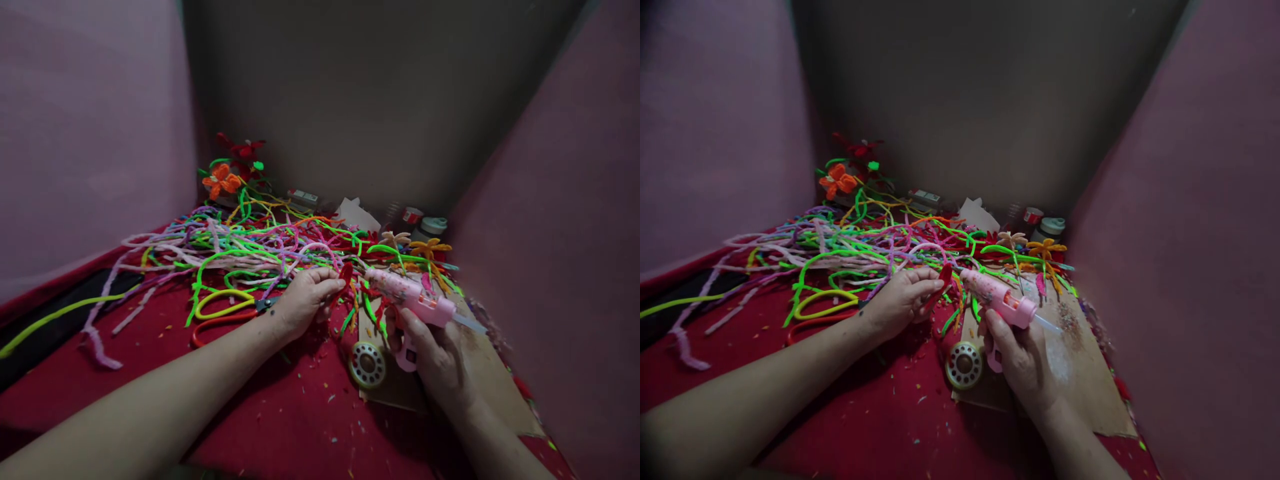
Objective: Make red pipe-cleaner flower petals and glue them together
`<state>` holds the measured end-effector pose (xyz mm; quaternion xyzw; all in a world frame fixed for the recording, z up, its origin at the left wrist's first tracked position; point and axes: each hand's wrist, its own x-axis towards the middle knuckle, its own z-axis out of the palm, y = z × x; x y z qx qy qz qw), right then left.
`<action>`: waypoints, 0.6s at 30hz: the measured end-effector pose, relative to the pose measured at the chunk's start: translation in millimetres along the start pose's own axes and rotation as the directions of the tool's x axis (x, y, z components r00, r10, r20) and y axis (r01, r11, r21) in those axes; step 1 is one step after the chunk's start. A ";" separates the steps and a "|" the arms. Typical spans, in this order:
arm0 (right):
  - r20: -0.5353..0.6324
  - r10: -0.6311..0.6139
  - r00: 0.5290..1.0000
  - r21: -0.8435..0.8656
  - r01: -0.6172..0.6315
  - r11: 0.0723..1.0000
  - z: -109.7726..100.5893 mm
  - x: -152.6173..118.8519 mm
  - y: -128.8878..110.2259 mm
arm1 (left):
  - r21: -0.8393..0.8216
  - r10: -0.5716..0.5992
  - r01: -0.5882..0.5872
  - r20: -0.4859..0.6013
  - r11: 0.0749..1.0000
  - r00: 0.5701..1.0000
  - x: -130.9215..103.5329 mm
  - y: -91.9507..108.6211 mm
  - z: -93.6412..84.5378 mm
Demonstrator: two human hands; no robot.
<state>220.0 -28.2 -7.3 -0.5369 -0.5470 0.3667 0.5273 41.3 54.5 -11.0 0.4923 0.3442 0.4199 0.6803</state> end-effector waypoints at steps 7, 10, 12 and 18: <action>-0.009 -0.011 1.000 -0.034 0.011 0.999 -1.4 0.1 2.1 | -0.015 0.001 -0.001 0.001 1.000 1.000 -0.5 1.6 1.1; -0.002 -0.024 1.000 -0.038 0.024 0.999 -1.2 0.2 2.0 | -0.020 0.000 0.000 -0.005 1.000 1.000 -0.8 2.3 1.0; 0.004 -0.031 1.000 -0.033 0.031 0.999 -0.9 0.6 1.7 | -0.022 0.002 -0.002 -0.004 1.000 1.000 -1.0 2.5 1.0; 0.017 -0.036 0.999 -0.042 0.037 0.998 -0.9 0.8 1.9 | -0.017 0.030 -0.030 -0.010 0.999 1.000 -0.8 3.9 0.8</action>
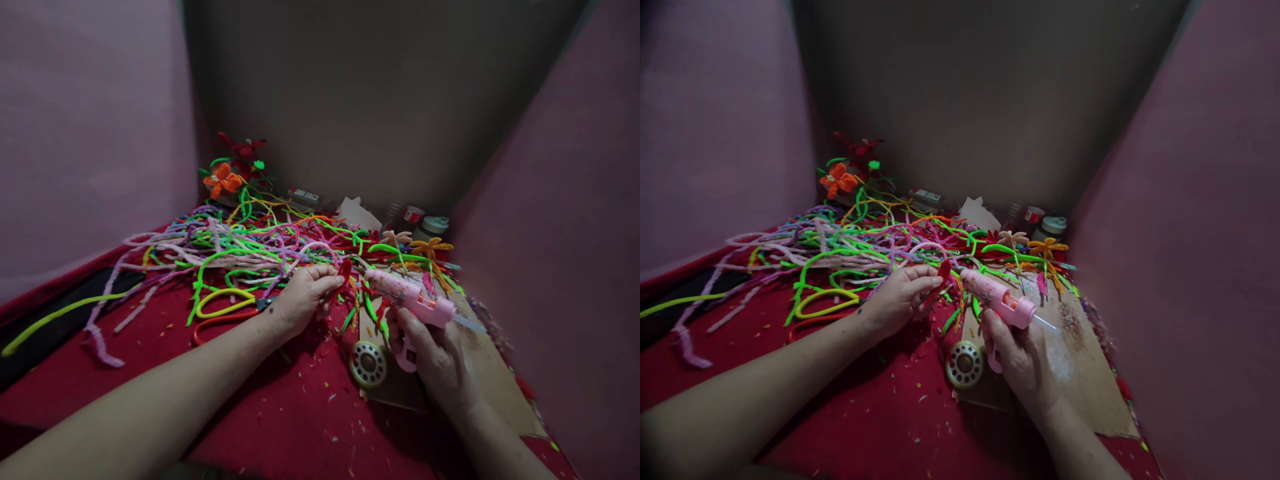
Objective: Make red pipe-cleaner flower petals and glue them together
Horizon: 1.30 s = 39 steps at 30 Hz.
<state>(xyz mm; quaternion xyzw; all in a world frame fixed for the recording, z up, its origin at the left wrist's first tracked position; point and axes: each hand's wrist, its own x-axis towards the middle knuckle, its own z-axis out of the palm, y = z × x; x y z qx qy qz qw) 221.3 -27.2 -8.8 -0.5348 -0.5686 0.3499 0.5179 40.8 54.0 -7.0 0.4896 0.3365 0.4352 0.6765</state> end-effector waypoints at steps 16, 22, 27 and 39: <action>-0.025 -0.005 1.000 -0.012 0.005 1.000 -1.2 -0.5 3.2 | 0.008 -0.013 0.013 0.004 1.000 1.000 -0.7 0.7 1.2; -0.020 0.012 1.000 -0.018 -0.012 1.000 -0.3 -0.5 -0.1 | 0.043 0.005 -0.006 0.007 0.999 1.000 0.6 0.1 -1.1; -0.005 0.020 1.000 -0.044 -0.020 0.999 -0.8 -0.6 2.8 | 0.032 0.002 -0.002 0.003 0.999 1.000 0.5 0.4 -1.1; 0.003 0.053 0.999 -0.042 -0.053 0.998 0.8 -1.5 -2.0 | 0.006 0.002 -0.002 0.022 1.000 1.000 0.5 0.3 -2.3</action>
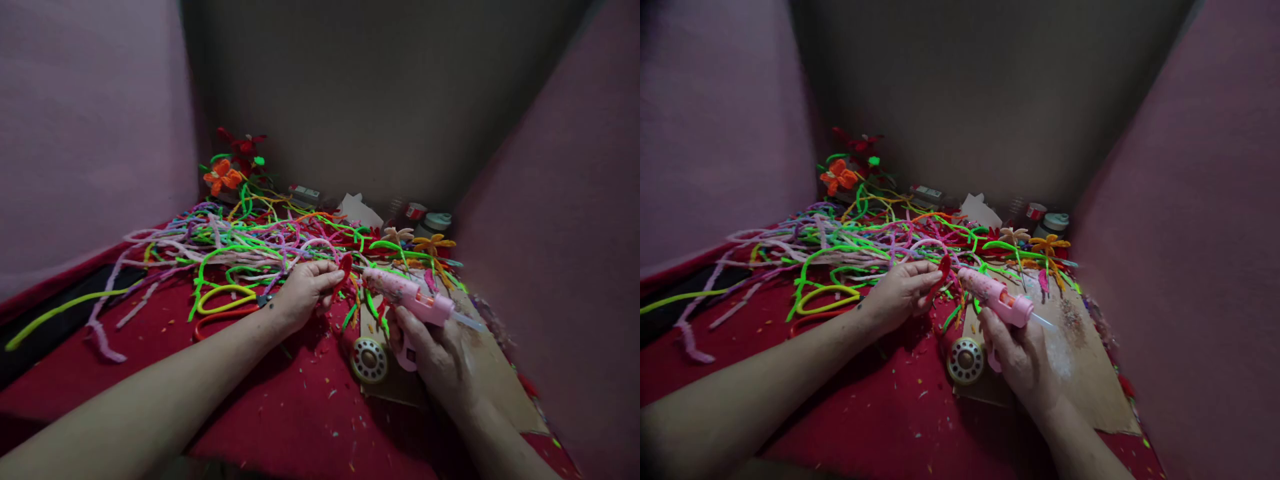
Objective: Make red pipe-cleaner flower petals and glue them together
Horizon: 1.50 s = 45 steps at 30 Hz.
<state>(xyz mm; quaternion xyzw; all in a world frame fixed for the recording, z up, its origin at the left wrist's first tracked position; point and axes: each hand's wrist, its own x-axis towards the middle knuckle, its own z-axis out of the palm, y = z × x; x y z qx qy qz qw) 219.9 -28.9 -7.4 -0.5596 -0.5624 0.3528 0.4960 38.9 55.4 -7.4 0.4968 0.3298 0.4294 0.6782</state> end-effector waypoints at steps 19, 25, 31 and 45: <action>-0.005 -0.028 1.000 -0.027 0.028 0.999 -2.0 -1.2 7.5 | 0.023 -0.014 0.014 -0.005 1.000 1.000 0.5 -0.8 -0.3; 0.005 -0.008 1.000 -0.052 0.008 0.999 -2.4 -1.4 6.4 | 0.030 -0.003 0.003 -0.001 1.000 1.000 0.8 -1.4 -1.3; -0.002 -0.011 1.000 -0.024 0.011 1.000 -1.6 -2.1 5.1 | 0.041 -0.014 0.014 0.003 0.999 1.000 -0.4 1.4 1.2; 0.031 0.016 0.999 -0.056 -0.015 0.998 -2.4 -2.0 7.0 | 0.021 0.006 -0.007 0.043 1.000 0.999 2.5 -5.0 -4.6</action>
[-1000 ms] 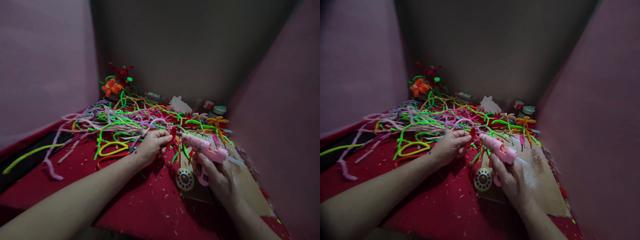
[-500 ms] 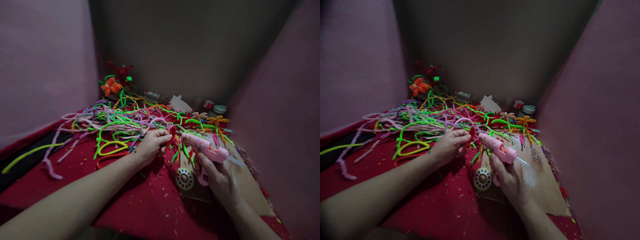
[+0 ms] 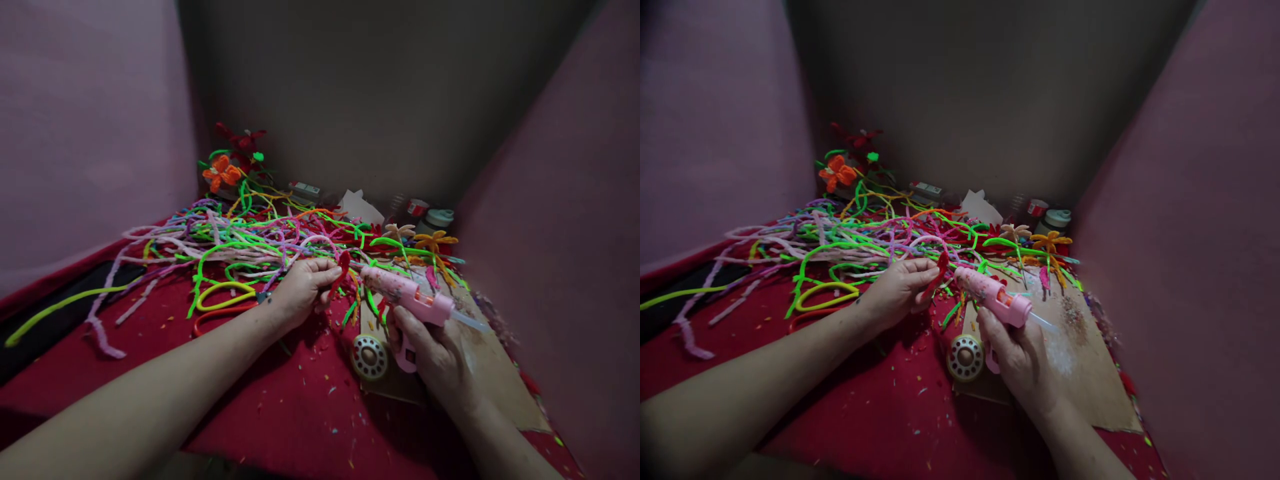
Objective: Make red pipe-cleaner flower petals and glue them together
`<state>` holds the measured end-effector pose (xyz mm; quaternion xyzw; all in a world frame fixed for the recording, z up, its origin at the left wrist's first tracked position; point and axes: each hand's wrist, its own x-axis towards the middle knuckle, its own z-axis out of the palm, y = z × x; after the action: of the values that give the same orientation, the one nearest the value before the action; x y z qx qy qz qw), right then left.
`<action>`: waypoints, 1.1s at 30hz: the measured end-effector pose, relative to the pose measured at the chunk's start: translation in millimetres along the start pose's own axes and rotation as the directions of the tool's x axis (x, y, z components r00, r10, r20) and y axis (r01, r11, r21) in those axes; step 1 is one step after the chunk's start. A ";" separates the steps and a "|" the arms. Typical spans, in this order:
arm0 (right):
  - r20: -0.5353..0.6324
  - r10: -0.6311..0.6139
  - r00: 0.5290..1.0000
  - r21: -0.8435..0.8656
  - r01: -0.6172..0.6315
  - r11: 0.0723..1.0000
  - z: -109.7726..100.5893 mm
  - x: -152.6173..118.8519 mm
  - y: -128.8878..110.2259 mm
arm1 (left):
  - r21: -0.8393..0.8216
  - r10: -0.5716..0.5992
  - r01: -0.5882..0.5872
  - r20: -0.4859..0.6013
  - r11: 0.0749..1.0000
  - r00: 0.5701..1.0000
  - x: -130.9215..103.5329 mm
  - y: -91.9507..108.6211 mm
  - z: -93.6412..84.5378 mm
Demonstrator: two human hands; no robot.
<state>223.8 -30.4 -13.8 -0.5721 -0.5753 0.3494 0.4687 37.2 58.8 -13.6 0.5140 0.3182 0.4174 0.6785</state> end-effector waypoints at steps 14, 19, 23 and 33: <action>-0.018 -0.029 0.999 0.016 0.029 0.999 0.3 -1.9 -4.2 | -0.026 0.006 -0.006 0.014 1.000 1.000 0.3 -1.4 -2.0; -0.023 -0.024 0.999 0.046 0.025 0.999 0.2 -3.4 -0.5 | -0.050 -0.016 0.017 0.022 0.999 1.000 0.2 -1.5 -1.9; -0.020 -0.023 1.000 0.004 0.023 1.000 -0.2 -3.3 -3.8 | -0.044 -0.036 0.037 0.022 0.998 0.999 0.2 -0.5 -0.9; 0.006 -0.007 1.000 0.003 0.007 1.000 -0.1 -2.9 -2.0 | -0.055 -0.028 0.029 0.024 0.998 0.999 0.2 0.1 -1.7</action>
<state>223.0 -33.4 -12.3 -0.5680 -0.5784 0.3505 0.4690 35.9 59.8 -13.9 0.4953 0.3061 0.4102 0.7019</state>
